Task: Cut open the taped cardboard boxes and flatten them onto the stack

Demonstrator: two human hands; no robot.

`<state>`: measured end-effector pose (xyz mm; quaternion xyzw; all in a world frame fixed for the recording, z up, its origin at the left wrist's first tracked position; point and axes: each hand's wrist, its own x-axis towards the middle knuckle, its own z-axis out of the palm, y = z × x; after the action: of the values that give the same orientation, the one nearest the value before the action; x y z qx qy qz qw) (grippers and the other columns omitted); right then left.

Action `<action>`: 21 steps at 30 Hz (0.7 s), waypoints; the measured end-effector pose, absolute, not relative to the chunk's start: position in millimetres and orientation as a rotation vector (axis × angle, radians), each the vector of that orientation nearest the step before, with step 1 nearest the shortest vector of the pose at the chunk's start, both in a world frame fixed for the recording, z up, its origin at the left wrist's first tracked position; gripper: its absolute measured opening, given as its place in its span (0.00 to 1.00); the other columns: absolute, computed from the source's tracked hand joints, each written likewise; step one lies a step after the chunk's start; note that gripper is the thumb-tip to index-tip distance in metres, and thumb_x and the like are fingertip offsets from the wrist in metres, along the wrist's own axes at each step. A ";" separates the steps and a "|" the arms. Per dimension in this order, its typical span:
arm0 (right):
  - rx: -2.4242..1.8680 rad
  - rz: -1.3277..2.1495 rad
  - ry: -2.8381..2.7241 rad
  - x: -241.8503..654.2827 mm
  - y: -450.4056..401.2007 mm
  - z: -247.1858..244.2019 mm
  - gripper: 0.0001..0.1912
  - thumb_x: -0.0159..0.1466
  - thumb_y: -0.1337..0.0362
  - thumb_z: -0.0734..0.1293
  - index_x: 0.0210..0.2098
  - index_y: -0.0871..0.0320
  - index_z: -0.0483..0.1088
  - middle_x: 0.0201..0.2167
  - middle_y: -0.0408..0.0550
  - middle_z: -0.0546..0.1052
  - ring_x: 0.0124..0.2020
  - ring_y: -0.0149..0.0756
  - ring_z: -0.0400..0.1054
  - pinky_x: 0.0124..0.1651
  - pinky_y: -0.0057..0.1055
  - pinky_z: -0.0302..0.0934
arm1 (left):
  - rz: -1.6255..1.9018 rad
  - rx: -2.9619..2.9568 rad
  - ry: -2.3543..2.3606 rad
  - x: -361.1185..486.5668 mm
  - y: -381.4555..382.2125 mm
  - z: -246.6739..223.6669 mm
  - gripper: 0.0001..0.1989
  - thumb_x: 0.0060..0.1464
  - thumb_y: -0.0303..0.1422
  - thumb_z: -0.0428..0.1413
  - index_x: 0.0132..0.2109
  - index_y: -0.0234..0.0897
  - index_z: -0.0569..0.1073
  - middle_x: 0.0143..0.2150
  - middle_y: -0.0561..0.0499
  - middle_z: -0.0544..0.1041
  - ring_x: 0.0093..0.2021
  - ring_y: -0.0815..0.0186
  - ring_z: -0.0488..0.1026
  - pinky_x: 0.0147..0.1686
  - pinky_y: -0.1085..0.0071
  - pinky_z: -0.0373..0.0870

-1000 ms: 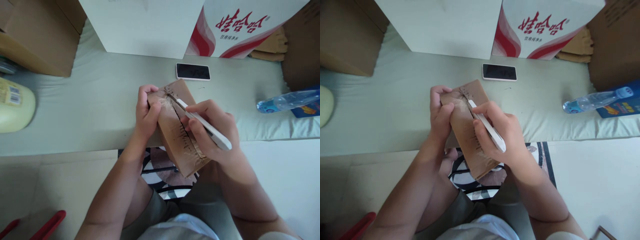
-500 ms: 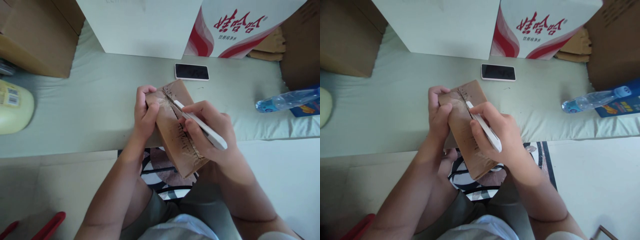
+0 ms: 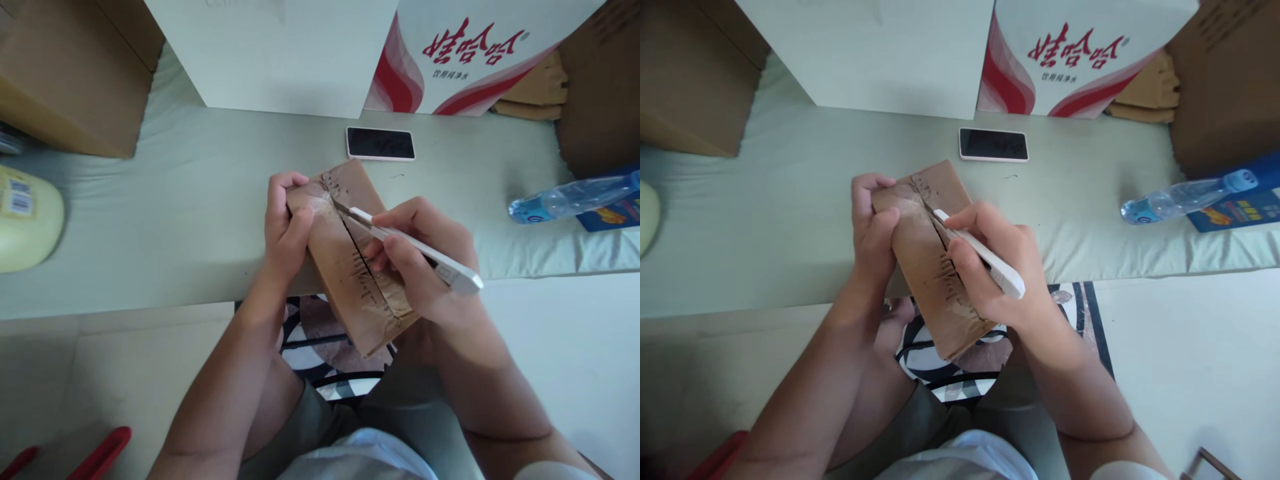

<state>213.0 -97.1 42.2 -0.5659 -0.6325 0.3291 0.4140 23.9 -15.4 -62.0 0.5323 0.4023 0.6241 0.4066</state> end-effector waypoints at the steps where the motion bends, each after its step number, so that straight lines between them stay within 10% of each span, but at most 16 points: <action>1: -1.415 0.821 -1.575 213.0 -97.3 42.0 0.07 0.71 0.60 0.68 0.44 0.54 0.77 0.27 0.41 0.80 0.24 0.32 0.72 0.27 0.29 0.64 | 1.579 1.358 1.005 23.7 -15.1 -62.0 0.29 0.58 0.64 0.63 0.50 0.46 0.75 0.48 0.47 0.76 0.53 0.51 0.76 0.59 0.51 0.75; 21: -1.337 0.837 -1.490 214.8 -99.4 42.8 0.05 0.69 0.64 0.67 0.40 0.54 0.77 0.24 0.40 0.79 0.19 0.30 0.68 0.23 0.28 0.62 | 1.576 1.378 0.995 22.1 -15.3 -59.3 0.28 0.60 0.63 0.62 0.52 0.45 0.77 0.45 0.48 0.76 0.49 0.54 0.76 0.54 0.57 0.75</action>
<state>214.8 -99.4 42.8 -0.5449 -0.6072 0.3412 0.4668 22.1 -15.3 -59.3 0.5446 0.3935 0.6231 0.4004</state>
